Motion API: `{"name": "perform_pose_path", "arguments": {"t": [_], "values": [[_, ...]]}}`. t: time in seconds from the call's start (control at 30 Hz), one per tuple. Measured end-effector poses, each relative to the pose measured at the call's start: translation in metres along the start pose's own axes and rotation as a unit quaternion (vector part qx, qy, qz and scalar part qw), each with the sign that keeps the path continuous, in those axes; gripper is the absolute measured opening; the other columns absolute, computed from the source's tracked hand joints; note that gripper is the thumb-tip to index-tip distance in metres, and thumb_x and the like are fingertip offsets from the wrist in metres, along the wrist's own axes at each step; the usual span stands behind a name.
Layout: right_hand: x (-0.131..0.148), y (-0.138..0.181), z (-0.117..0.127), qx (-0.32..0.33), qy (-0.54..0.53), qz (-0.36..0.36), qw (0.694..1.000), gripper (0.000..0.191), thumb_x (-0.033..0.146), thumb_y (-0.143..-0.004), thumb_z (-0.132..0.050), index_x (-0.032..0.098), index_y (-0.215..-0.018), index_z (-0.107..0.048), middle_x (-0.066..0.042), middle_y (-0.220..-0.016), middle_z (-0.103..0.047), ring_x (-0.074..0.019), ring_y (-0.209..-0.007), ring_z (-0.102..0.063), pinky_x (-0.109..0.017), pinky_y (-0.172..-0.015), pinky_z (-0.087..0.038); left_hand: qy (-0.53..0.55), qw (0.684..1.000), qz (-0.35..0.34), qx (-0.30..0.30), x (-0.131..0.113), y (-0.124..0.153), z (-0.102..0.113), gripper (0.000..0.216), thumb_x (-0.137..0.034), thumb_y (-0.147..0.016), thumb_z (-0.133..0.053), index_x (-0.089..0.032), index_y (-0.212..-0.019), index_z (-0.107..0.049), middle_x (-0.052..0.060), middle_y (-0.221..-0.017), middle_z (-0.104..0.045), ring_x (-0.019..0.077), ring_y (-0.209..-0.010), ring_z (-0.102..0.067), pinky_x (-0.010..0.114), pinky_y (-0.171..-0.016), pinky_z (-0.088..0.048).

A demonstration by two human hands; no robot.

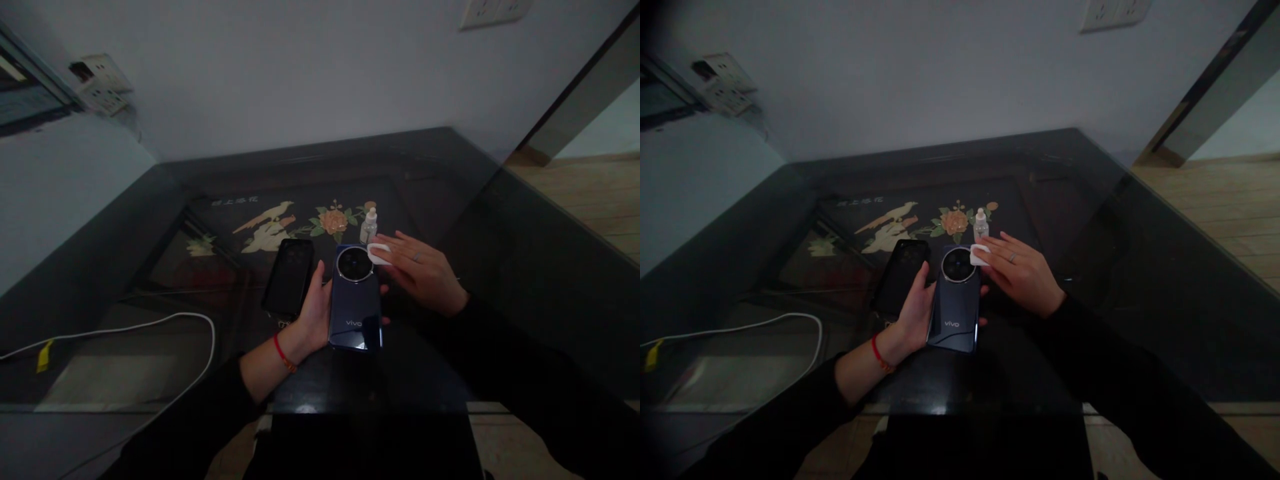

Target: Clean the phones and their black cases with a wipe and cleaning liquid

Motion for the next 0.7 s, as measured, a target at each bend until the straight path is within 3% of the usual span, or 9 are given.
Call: {"name": "perform_pose_path", "arguments": {"t": [0.23, 0.4, 0.53, 0.7], "values": [[0.000, 0.000, -0.009, -0.003, -0.018, -0.046, 0.999, 0.029, 0.017, -0.094, -0.049, 0.015, -0.121, -0.061, -0.012, -0.124, -0.065, -0.0218, -0.120, -0.059, -0.049, -0.106, -0.043, -0.088, 0.995, 0.044, -0.002, 0.016, 0.000, 0.000, 0.066, -0.064, -0.091, -0.023, -0.018, -0.129, -0.051, 0.016, -0.108, -0.069, 0.0333, -0.104, -0.064, 0.062, -0.089, -0.042], [0.026, -0.005, -0.015, 0.018, -0.018, 0.030, 0.999, 0.029, 0.017, -0.094, -0.049, 0.014, -0.120, -0.060, -0.011, -0.125, -0.064, -0.0219, -0.122, -0.057, -0.050, -0.107, -0.043, -0.108, 0.993, 0.057, 0.004, 0.023, -0.001, 0.002, 0.068, -0.066, -0.089, -0.028, -0.015, -0.126, -0.054, 0.016, -0.099, -0.070, 0.0332, -0.090, -0.067, 0.062, -0.084, -0.045], [0.046, -0.005, -0.015, 0.046, -0.008, 0.114, 0.992, 0.028, 0.019, -0.093, -0.050, 0.015, -0.119, -0.061, -0.008, -0.126, -0.065, -0.0223, -0.125, -0.054, -0.051, -0.109, -0.040, -0.086, 0.995, 0.044, -0.026, 0.017, -0.001, 0.008, 0.070, -0.068, -0.087, -0.031, -0.016, -0.127, -0.055, 0.016, -0.099, -0.070, 0.0317, -0.086, -0.068, 0.058, -0.085, -0.045], [0.039, 0.001, -0.005, 0.040, -0.007, 0.141, 0.989, 0.030, 0.019, -0.092, -0.053, 0.015, -0.121, -0.060, -0.009, -0.126, -0.064, -0.0231, -0.126, -0.053, -0.052, -0.109, -0.040, -0.045, 0.998, 0.002, -0.035, 0.000, 0.000, 0.007, 0.069, -0.067, -0.089, -0.025, -0.018, -0.129, -0.053, 0.015, -0.107, -0.069, 0.0302, -0.095, -0.067, 0.055, -0.092, -0.044]]}}
Point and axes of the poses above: each hand's wrist, its own y-axis away from the middle knuckle, its own z-axis out of the back of the hand, x = y × z, the point moved 8 cm from there along -y, towards the middle knuckle
